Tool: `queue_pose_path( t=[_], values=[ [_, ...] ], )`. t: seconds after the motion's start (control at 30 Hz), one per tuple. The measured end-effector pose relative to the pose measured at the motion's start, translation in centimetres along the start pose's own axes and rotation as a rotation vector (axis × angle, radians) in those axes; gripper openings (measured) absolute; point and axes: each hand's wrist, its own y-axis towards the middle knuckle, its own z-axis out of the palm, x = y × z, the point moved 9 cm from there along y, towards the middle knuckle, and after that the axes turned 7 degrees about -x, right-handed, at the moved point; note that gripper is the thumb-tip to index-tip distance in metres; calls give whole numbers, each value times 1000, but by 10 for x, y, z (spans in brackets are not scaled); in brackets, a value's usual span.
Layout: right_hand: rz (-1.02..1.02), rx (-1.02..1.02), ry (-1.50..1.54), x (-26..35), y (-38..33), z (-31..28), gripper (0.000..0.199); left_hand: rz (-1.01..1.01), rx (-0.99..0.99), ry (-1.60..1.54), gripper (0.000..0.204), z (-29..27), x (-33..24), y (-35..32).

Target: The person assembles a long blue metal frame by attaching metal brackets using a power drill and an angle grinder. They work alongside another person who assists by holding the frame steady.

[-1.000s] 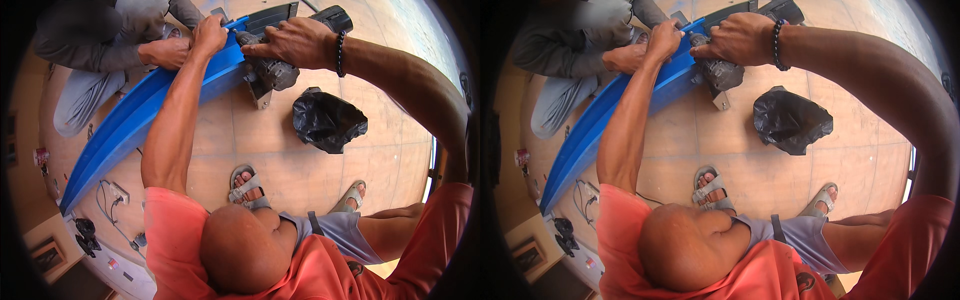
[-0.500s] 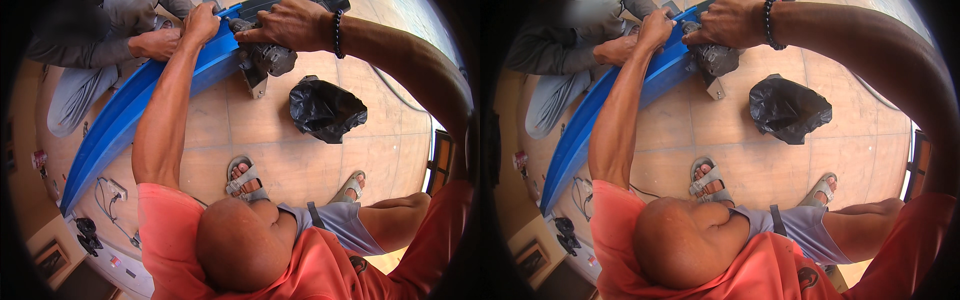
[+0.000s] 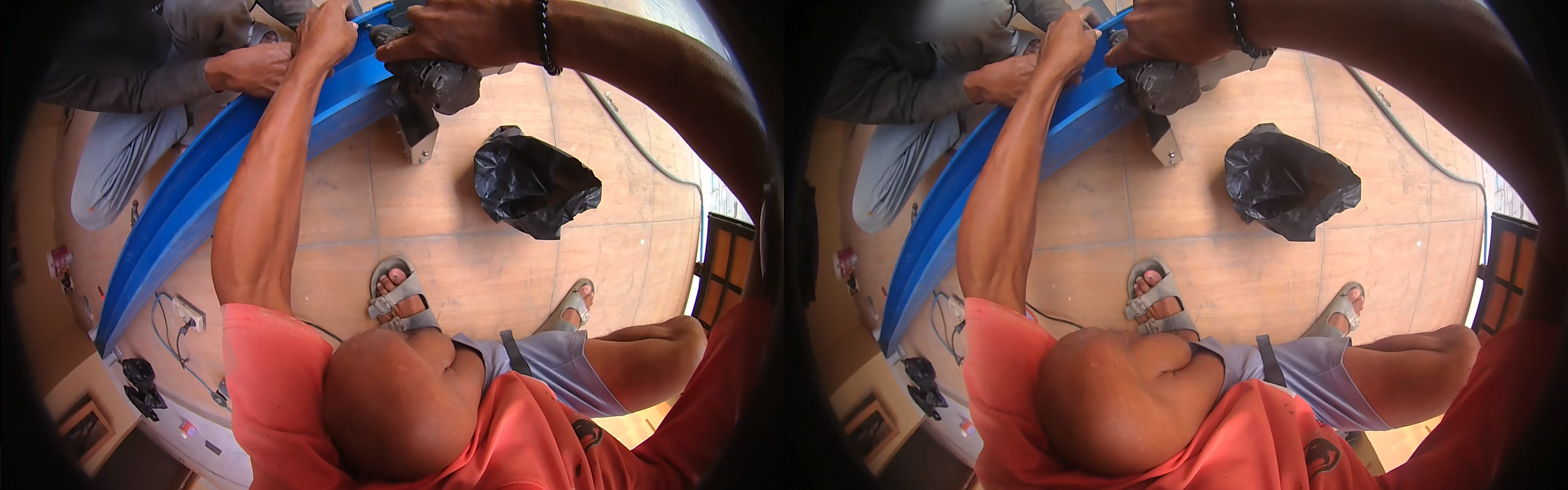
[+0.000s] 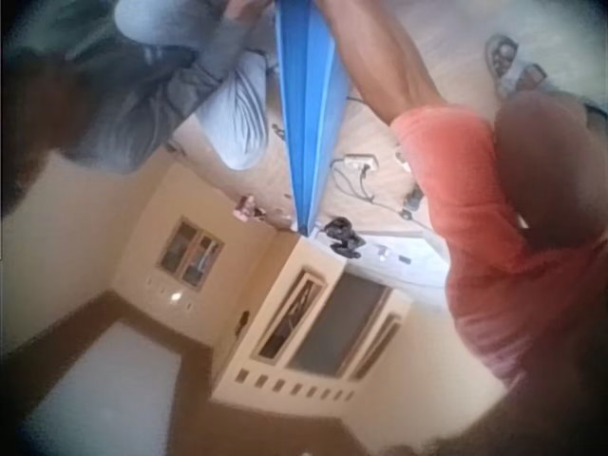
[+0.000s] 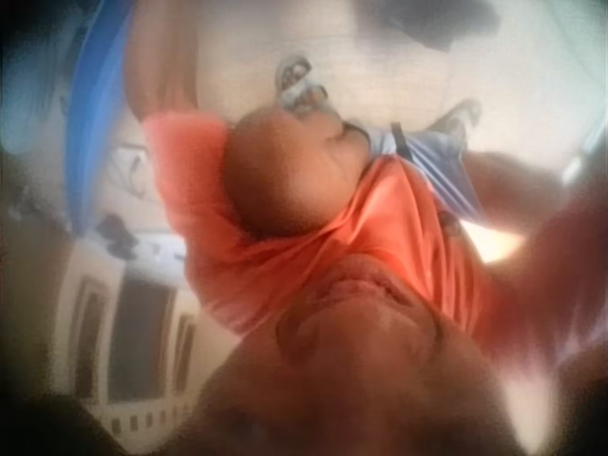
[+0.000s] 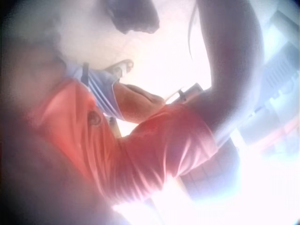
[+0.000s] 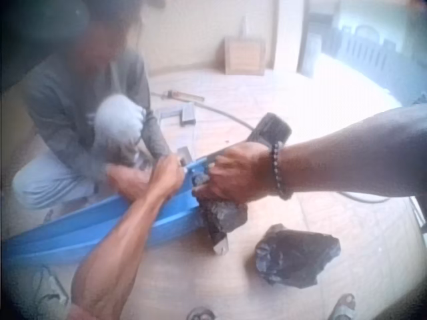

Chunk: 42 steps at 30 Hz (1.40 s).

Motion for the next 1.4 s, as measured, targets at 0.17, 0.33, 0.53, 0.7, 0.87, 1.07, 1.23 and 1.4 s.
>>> queue_pose_path(
  t=[0.17,0.33,0.53,0.7,0.87,1.07,1.23,1.4],
  values=[
    [-79,-236,-180,-2,-3,2,47,96,-19,74,19,3,3,4],
    [-2,-282,-46,10,-31,-38,34,113,1,144,28,3,8,-5],
    [227,-302,183,20,-131,-39,61,246,-42,66,31,-14,-4,-21],
    [586,-320,502,5,-229,-2,77,375,-256,-83,46,-58,-28,-83],
    [828,-171,679,6,-306,77,76,128,175,-7,49,-34,10,-146],
    [883,-216,704,33,-330,137,77,219,-144,53,47,-61,9,-171],
    [939,-233,782,58,-345,166,75,292,-450,-102,40,-55,-30,-231],
    [891,-137,837,72,-349,172,77,293,194,-354,36,43,-60,-294]
  ],
)
